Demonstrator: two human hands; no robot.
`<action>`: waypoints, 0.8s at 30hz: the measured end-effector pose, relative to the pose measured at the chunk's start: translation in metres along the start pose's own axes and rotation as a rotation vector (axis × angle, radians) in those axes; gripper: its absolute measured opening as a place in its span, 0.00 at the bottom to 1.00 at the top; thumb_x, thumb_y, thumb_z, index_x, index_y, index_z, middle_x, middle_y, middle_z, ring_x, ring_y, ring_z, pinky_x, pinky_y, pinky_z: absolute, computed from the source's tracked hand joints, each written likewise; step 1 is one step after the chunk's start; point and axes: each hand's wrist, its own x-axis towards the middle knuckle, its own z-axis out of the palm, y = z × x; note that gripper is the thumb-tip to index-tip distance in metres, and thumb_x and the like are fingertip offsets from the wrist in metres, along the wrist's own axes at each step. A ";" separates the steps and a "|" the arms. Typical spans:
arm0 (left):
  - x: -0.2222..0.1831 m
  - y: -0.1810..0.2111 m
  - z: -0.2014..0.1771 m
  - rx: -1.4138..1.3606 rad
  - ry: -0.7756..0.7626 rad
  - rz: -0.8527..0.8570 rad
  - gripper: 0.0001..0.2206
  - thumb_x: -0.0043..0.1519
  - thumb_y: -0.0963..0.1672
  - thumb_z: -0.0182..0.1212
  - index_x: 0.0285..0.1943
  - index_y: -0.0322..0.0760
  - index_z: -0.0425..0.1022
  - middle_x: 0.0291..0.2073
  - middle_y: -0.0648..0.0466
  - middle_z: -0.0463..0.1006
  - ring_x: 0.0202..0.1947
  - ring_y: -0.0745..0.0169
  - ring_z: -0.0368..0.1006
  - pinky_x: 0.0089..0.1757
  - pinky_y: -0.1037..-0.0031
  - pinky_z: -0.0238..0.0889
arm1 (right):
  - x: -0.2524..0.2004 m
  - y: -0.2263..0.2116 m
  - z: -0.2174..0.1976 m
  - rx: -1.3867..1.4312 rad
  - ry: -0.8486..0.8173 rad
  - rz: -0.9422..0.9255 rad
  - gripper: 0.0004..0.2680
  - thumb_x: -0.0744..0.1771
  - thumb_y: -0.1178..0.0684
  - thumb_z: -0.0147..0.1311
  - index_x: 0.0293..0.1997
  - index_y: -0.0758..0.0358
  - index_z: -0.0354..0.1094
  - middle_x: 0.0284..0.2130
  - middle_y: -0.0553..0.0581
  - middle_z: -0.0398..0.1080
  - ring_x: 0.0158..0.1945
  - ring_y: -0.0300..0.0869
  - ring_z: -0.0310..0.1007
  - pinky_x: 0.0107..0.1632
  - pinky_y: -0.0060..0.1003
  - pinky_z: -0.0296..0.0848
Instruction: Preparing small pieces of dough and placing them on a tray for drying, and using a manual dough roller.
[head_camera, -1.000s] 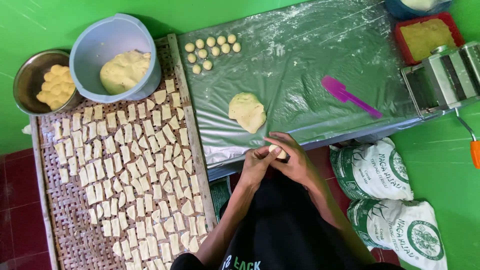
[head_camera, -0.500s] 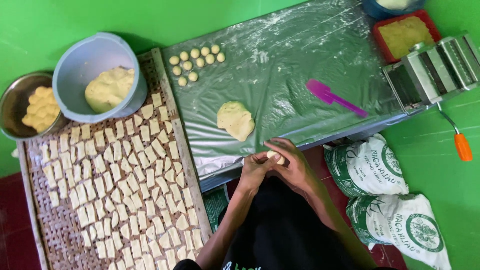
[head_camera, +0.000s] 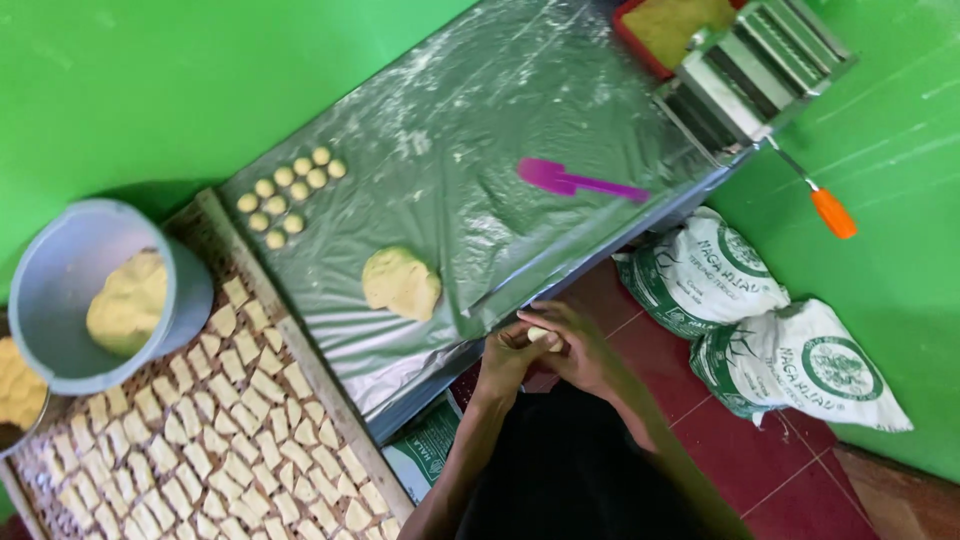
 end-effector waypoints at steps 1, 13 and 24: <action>0.004 -0.004 0.004 0.010 -0.009 -0.008 0.11 0.54 0.37 0.76 0.44 0.25 0.82 0.30 0.45 0.83 0.28 0.60 0.80 0.34 0.70 0.79 | -0.002 -0.003 -0.007 0.001 0.014 0.006 0.19 0.64 0.55 0.59 0.63 0.55 0.70 0.54 0.64 0.72 0.61 0.60 0.70 0.58 0.56 0.70; 0.058 -0.035 0.098 0.115 -0.034 -0.149 0.13 0.56 0.43 0.76 0.44 0.25 0.82 0.29 0.47 0.81 0.29 0.60 0.80 0.36 0.72 0.78 | -0.029 0.055 -0.109 -0.016 0.101 0.047 0.12 0.67 0.58 0.56 0.57 0.62 0.72 0.59 0.67 0.67 0.55 0.65 0.73 0.54 0.60 0.72; 0.099 -0.055 0.212 0.074 0.038 -0.041 0.10 0.59 0.40 0.72 0.47 0.25 0.84 0.31 0.39 0.83 0.33 0.53 0.82 0.39 0.66 0.79 | -0.026 0.086 -0.244 0.067 0.050 0.039 0.13 0.66 0.60 0.58 0.57 0.65 0.73 0.53 0.66 0.74 0.56 0.62 0.74 0.57 0.53 0.72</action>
